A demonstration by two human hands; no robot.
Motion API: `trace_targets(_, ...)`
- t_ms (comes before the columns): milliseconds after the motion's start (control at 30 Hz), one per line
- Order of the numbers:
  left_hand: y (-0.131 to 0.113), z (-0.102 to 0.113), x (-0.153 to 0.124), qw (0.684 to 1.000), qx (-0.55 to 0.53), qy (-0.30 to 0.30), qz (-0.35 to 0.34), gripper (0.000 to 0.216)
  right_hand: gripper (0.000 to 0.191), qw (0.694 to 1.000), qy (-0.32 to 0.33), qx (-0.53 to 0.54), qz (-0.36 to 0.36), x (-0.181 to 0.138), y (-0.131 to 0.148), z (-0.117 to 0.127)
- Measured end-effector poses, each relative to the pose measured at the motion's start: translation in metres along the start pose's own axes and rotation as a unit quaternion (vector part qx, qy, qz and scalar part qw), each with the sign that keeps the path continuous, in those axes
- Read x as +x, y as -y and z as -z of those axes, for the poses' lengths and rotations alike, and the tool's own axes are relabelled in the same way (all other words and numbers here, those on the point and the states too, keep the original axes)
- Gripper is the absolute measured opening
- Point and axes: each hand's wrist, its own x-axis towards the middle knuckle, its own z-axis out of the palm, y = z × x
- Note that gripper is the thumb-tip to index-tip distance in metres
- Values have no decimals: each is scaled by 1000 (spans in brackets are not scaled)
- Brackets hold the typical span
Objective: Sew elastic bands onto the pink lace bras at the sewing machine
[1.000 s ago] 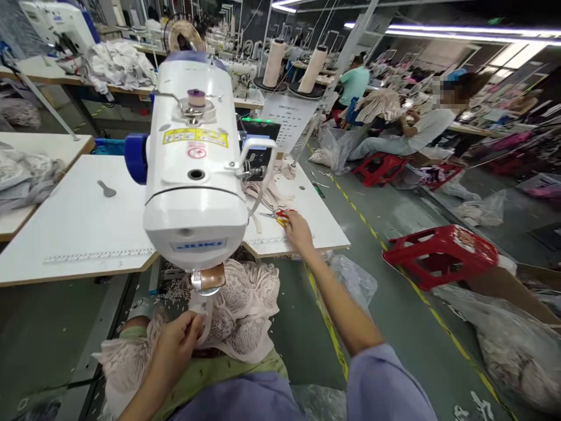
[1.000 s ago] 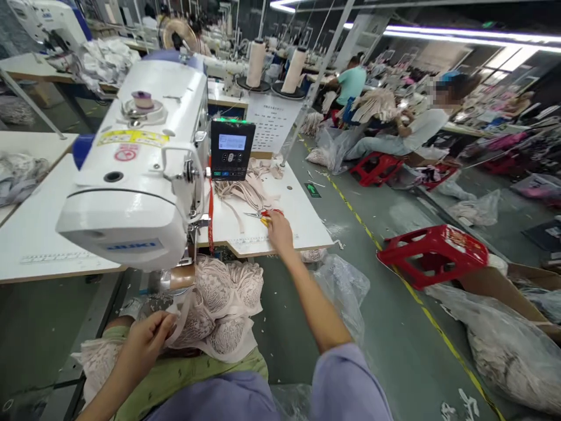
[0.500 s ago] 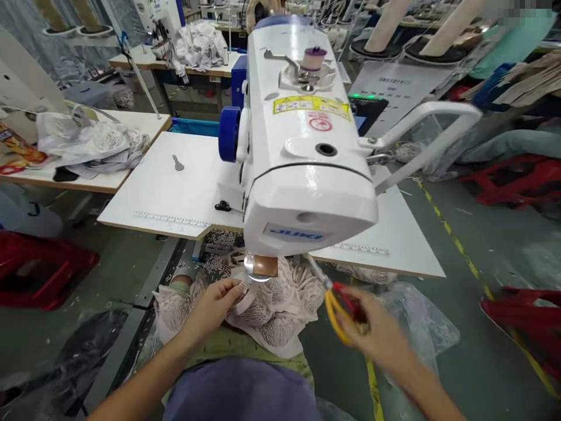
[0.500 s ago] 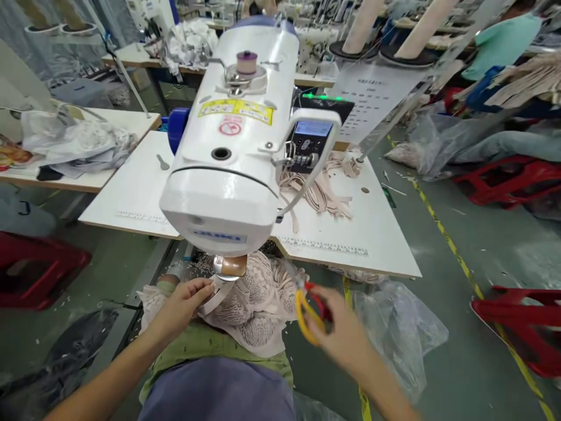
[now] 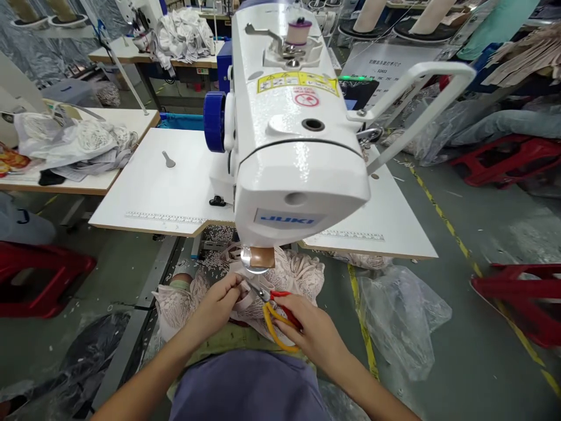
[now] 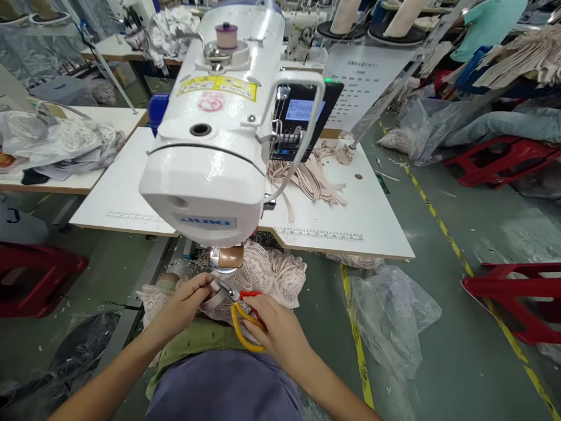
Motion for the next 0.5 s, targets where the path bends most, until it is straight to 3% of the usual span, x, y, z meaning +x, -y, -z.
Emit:
trace_targets(100,3,4,2,999,-29,12,24,29,33,998,-17,47,-48,-12,-2,-1)
trace_targets(233,10,8,6,1000,-19,-5,-2,35,43,993,-39,82,-76,-19,2,-8)
trace_targets(367,6,9,6,1000,28,-1,-10,35,49,993,-29,87,-75,-9,8,-17)
trace_targets(500,1,12,5,997,76,-5,-13,34,39,991,-30,98,-88,5,10,-19)
